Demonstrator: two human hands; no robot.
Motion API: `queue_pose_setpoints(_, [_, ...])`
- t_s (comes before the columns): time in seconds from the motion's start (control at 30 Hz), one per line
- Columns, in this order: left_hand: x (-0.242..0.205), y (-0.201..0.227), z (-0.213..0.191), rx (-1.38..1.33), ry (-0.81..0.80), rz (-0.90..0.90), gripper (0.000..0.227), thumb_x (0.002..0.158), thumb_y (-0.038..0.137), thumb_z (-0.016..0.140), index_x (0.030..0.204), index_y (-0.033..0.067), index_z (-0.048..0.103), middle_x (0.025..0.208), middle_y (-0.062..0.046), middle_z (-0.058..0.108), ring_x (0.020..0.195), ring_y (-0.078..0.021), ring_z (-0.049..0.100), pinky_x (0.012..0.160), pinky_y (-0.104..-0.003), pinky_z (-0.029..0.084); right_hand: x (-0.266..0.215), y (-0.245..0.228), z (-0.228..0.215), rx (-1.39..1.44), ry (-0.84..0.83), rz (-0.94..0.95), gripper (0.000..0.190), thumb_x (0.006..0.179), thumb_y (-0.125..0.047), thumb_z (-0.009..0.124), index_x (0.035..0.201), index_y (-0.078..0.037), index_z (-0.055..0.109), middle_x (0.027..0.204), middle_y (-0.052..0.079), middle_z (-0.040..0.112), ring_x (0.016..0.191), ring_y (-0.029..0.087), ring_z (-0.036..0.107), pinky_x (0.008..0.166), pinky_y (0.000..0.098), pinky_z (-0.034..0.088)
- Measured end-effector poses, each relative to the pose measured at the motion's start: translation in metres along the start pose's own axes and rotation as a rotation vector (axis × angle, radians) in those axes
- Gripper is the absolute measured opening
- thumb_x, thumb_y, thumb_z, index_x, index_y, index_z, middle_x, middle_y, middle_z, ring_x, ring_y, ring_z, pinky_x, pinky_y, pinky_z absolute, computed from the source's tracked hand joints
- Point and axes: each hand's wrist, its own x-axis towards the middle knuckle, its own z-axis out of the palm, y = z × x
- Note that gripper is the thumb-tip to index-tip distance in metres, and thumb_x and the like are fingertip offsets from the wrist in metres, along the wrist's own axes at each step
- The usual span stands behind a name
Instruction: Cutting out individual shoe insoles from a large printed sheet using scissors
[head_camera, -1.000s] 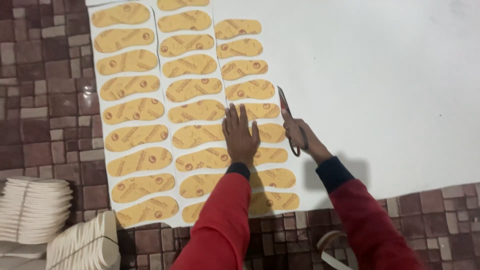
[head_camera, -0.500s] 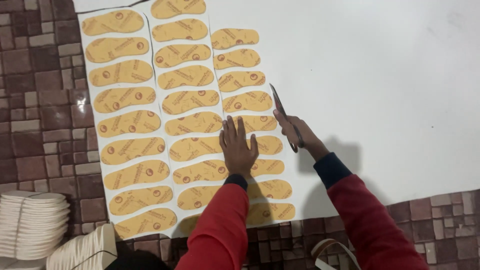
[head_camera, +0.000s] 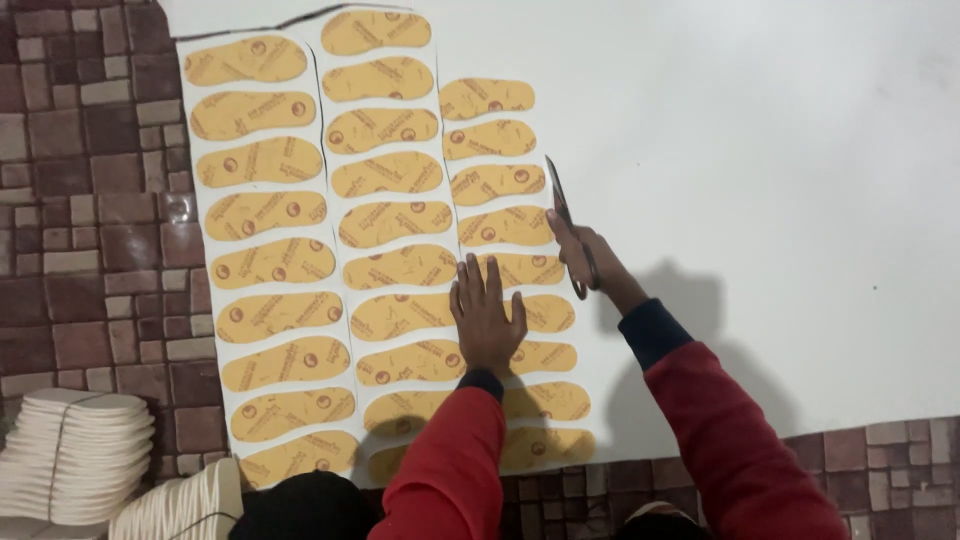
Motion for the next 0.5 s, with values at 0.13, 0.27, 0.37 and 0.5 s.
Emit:
queue_pose_setpoints(0.13, [0.002, -0.003, 0.003, 0.018, 0.09, 0.03, 0.072, 0.087, 0.039, 0.063, 0.152, 0.0118, 0.05, 0.158, -0.023, 0.043, 0.147, -0.0376, 0.041, 0.117, -0.051, 0.031, 0.035, 0.032, 0.009, 0.038, 0.003, 0.008, 0.072, 0.102, -0.072, 0.031, 0.083, -0.01, 0.063, 0.072, 0.012, 0.065, 0.068, 0.027, 0.068, 0.08, 0.0445, 0.052])
queue_pose_setpoints(0.27, [0.003, 0.0, 0.008, 0.013, 0.113, 0.039, 0.073, 0.084, 0.04, 0.064, 0.151, 0.0119, 0.052, 0.157, -0.023, 0.045, 0.145, -0.038, 0.044, 0.116, -0.052, 0.032, 0.03, 0.021, 0.001, 0.047, 0.015, 0.01, 0.072, 0.101, -0.072, 0.037, 0.085, -0.009, 0.066, 0.072, 0.011, 0.066, 0.072, 0.029, 0.07, 0.076, 0.0437, 0.051])
queue_pose_setpoints(0.37, [0.003, -0.002, 0.006, 0.031, 0.132, 0.044, 0.073, 0.083, 0.041, 0.064, 0.15, 0.0124, 0.053, 0.155, -0.022, 0.047, 0.143, -0.0376, 0.046, 0.115, -0.051, 0.033, 0.021, -0.007, 0.001, 0.085, 0.006, 0.014, 0.069, 0.1, -0.072, 0.039, 0.083, -0.011, 0.064, 0.068, 0.007, 0.064, 0.07, 0.027, 0.069, 0.073, 0.0407, 0.051])
queue_pose_setpoints(0.5, [0.003, 0.003, 0.002, 0.015, 0.113, 0.035, 0.071, 0.085, 0.04, 0.062, 0.15, 0.0114, 0.053, 0.155, -0.022, 0.048, 0.143, -0.0376, 0.046, 0.116, -0.05, 0.032, 0.035, 0.003, 0.003, 0.142, 0.011, 0.001, 0.065, 0.103, -0.068, 0.037, 0.077, -0.013, 0.06, 0.062, 0.004, 0.059, 0.055, 0.02, 0.062, 0.061, 0.0348, 0.05])
